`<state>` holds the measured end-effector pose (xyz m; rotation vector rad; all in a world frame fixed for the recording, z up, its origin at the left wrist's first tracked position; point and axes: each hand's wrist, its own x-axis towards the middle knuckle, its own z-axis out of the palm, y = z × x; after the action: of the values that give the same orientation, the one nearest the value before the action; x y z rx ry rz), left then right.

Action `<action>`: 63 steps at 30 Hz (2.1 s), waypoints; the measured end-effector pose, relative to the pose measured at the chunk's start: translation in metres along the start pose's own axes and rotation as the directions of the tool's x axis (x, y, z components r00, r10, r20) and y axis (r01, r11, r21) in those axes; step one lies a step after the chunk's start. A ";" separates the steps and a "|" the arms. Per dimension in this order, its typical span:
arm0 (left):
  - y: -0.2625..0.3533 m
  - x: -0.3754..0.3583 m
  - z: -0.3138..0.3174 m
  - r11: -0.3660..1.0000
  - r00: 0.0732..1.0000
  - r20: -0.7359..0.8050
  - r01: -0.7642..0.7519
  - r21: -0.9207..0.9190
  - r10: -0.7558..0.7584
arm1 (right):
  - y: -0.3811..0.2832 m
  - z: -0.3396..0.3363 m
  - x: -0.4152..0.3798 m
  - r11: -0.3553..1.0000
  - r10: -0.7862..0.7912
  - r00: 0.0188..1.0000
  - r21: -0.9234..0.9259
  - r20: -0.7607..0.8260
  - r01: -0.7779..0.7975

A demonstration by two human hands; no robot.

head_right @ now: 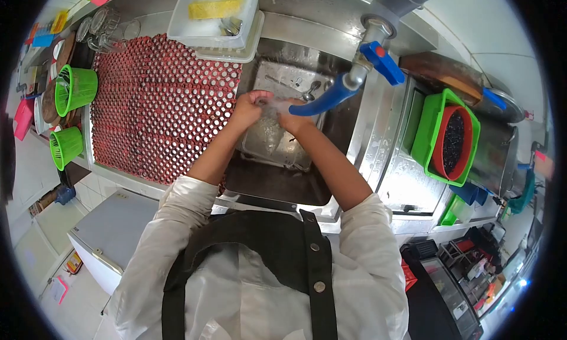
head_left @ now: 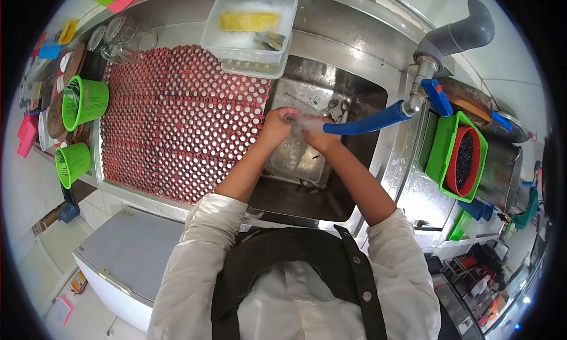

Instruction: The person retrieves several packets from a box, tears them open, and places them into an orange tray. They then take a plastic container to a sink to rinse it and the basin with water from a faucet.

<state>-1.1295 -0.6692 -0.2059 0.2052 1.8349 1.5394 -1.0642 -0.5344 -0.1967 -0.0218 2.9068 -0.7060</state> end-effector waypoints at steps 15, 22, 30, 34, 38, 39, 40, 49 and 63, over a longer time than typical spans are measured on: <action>0.006 -0.009 0.006 0.984 0.948 0.264 0.179 0.008 -0.175 | 0.011 -0.006 -0.002 0.951 0.279 0.958 0.120 0.064 -0.285; -0.030 0.008 0.011 0.974 0.926 0.309 0.182 0.137 -0.216 | -0.003 -0.011 -0.024 0.899 0.427 0.863 0.229 -0.268 -0.374; -0.044 0.018 0.028 0.996 0.984 0.177 0.034 -0.077 -0.020 | -0.047 0.017 -0.045 0.637 0.387 0.880 0.611 0.275 -0.470; -0.034 0.015 0.033 0.966 0.972 0.080 0.229 -0.124 -0.220 | -0.057 0.028 -0.062 0.886 0.280 0.925 0.302 0.257 -0.352; -0.026 0.021 0.030 0.943 0.965 0.060 0.264 -0.205 -0.257 | -0.032 0.006 -0.036 0.837 0.195 0.867 0.383 0.458 -0.391; -0.022 0.021 0.026 0.971 0.970 0.066 0.235 -0.037 -0.233 | -0.036 0.012 -0.039 0.887 0.176 0.888 0.322 0.426 -0.331; -0.018 0.024 0.023 0.971 0.975 0.076 0.197 0.132 -0.208 | -0.038 0.017 -0.040 0.928 0.156 0.906 0.255 0.392 -0.270; -0.069 0.032 0.014 0.982 0.968 0.172 0.186 -0.010 -0.182 | -0.039 -0.003 -0.037 0.914 0.111 0.843 0.279 0.527 -0.295; -0.044 0.038 0.020 0.852 0.981 -0.026 -0.156 0.500 0.194 | 0.007 0.037 -0.022 0.946 0.228 0.799 0.066 0.557 -0.316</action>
<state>-1.1304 -0.6448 -0.2624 0.5765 2.3038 1.1675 -1.0364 -0.5442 -0.2295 0.1837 2.2411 -0.7279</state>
